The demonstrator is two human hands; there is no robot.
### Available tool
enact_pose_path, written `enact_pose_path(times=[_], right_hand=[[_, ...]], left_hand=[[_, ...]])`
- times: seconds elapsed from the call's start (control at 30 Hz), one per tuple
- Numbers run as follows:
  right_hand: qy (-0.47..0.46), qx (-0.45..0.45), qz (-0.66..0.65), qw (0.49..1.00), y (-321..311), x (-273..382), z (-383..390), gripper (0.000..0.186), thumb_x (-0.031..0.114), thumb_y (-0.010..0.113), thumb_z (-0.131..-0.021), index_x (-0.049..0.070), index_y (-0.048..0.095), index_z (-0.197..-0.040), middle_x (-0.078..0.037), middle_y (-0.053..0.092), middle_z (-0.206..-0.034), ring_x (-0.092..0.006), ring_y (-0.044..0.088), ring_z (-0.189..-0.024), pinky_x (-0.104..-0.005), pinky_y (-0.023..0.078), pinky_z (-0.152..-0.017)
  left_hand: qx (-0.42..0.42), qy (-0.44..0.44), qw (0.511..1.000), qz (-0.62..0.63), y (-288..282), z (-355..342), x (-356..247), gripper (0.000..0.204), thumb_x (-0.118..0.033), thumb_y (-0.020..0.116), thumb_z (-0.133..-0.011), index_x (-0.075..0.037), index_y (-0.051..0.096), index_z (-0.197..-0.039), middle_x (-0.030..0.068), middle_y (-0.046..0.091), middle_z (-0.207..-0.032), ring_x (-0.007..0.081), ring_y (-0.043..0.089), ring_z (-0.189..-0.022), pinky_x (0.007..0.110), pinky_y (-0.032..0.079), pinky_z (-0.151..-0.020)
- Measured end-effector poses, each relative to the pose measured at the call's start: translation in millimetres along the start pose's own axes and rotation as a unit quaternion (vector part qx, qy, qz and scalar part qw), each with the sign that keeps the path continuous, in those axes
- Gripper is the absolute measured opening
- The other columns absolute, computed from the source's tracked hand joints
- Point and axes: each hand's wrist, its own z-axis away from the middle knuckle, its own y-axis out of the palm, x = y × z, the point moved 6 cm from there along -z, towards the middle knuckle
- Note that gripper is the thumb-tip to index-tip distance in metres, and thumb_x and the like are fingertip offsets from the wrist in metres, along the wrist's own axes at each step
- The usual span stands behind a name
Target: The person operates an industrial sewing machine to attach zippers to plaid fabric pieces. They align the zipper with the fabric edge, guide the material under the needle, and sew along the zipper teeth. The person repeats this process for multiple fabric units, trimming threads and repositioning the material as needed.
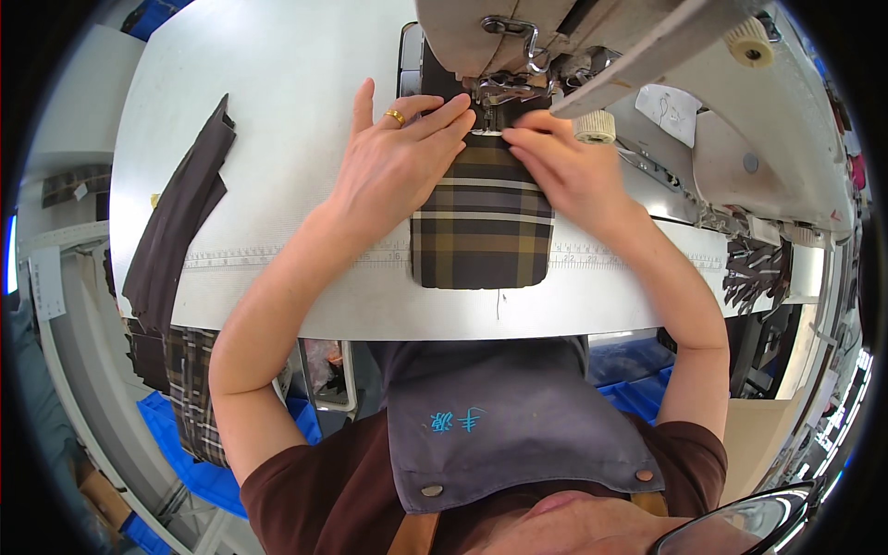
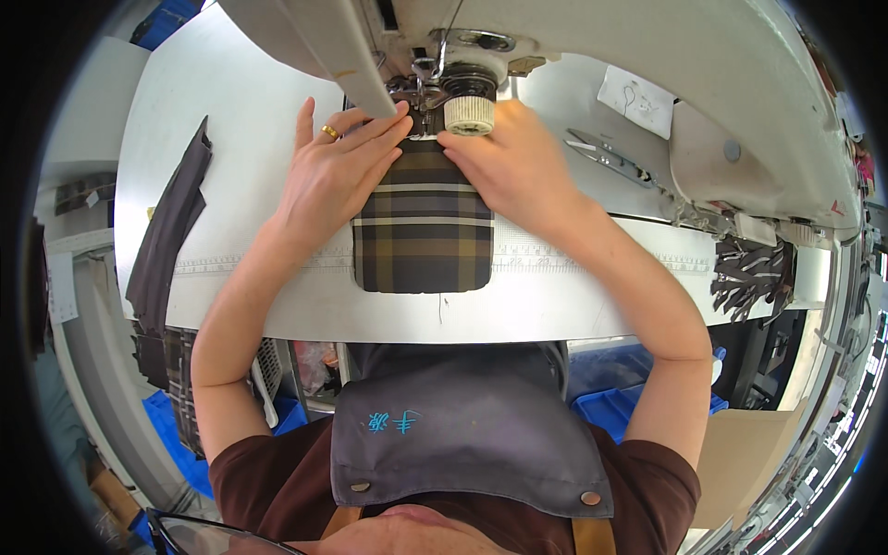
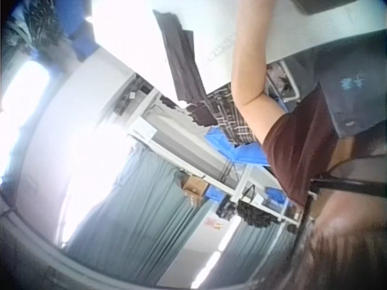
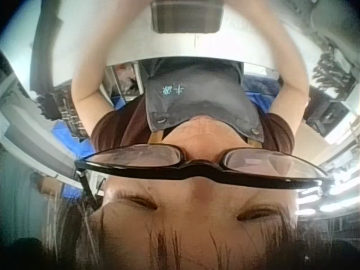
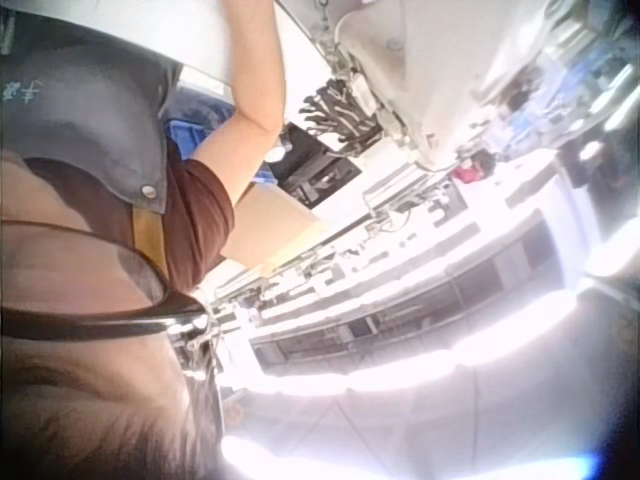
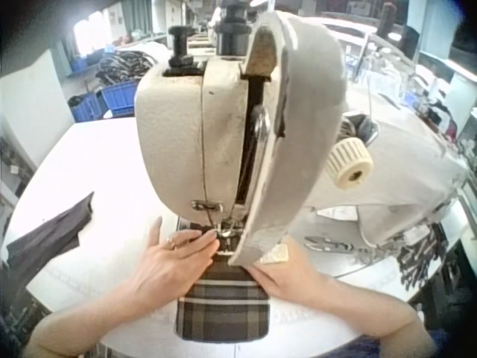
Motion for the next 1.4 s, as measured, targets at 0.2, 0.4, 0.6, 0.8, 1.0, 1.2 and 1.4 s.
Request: enact_pose_path(times=[0.2, 0.4, 0.6, 0.8, 1.0, 1.2, 1.4], right_hand=[[0.382, 0.09, -0.555, 0.734, 7, -29, -1, 0.029, 0.016, 0.053, -0.093, -0.002, 0.053, -0.115, -0.005, 0.063, -0.073, -0.0062, 0.049, -0.048, -0.0198, 0.04, -0.043], [0.113, 0.01, -0.241, 0.964, -1, -21, -14, 0.015, 0.021, 0.062, -0.088, 0.006, 0.061, -0.093, -0.004, 0.062, -0.07, -0.0135, 0.053, -0.052, -0.0285, 0.044, -0.047], [-0.185, -0.071, 0.151, 0.968, 19, 8, -19, 0.015, 0.019, 0.069, -0.078, 0.008, 0.06, -0.085, -0.004, 0.061, -0.077, -0.0248, 0.059, -0.065, -0.0348, 0.047, -0.055], [0.178, 0.083, -0.096, 0.976, 22, -23, -23, 0.028, 0.023, 0.072, -0.075, 0.009, 0.065, -0.099, -0.008, 0.067, -0.093, -0.0243, 0.064, -0.079, -0.0371, 0.05, -0.065], [-0.221, 0.121, 0.128, 0.959, 11, 61, 27, 0.047, 0.03, 0.071, -0.075, -0.002, 0.06, -0.108, -0.013, 0.06, -0.115, -0.0303, 0.055, -0.111, -0.0393, 0.047, -0.093], [-0.193, -0.013, 0.065, 0.979, 29, 71, 10, 0.025, 0.01, 0.069, -0.074, 0.0, 0.062, -0.096, -0.009, 0.065, -0.093, -0.0259, 0.064, -0.084, -0.034, 0.053, -0.07], [-0.139, -0.058, -0.065, 0.986, 6, 64, 1, 0.021, 0.004, 0.07, -0.073, 0.002, 0.063, -0.093, -0.009, 0.067, -0.086, -0.0257, 0.066, -0.075, -0.0346, 0.053, -0.064]], left_hand=[[0.001, -0.018, 1.0, 0.013, 3, 1, 4, 0.024, -0.016, 0.064, -0.083, -0.012, 0.066, -0.107, -0.0045, 0.063, -0.117, 0.0188, 0.057, -0.107, 0.061, 0.023, -0.103], [0.034, -0.061, 0.994, 0.083, 5, -1, 12, 0.025, -0.019, 0.06, -0.088, -0.014, 0.067, -0.111, -0.0057, 0.062, -0.121, 0.0197, 0.054, -0.106, 0.056, 0.015, -0.108], [0.009, -0.019, 0.999, 0.046, 0, -11, 13, 0.018, -0.018, 0.065, -0.082, -0.013, 0.069, -0.099, -0.0031, 0.067, -0.107, 0.0197, 0.06, -0.099, 0.058, 0.025, -0.104], [-0.036, 0.009, 0.997, 0.071, -3, -25, 12, 0.01, -0.016, 0.067, -0.079, -0.01, 0.07, -0.086, 0.001, 0.067, -0.09, 0.0218, 0.063, -0.084, 0.038, 0.046, -0.086], [-0.005, -0.22, 0.923, 0.316, 9, -25, 30, 0.011, -0.009, 0.067, -0.077, -0.001, 0.07, -0.083, 0.0055, 0.067, -0.084, 0.0209, 0.063, -0.075, 0.03, 0.049, -0.07], [0.031, -0.11, 0.915, 0.386, 11, -32, 42, 0.013, -0.007, 0.067, -0.079, 0.001, 0.07, -0.089, 0.0082, 0.068, -0.087, 0.0179, 0.063, -0.078, 0.028, 0.05, -0.075], [0.018, -0.109, 0.923, 0.369, 4, -31, 40, 0.013, -0.007, 0.066, -0.08, 0.002, 0.069, -0.088, 0.0096, 0.068, -0.086, 0.0189, 0.064, -0.076, 0.029, 0.05, -0.073]])
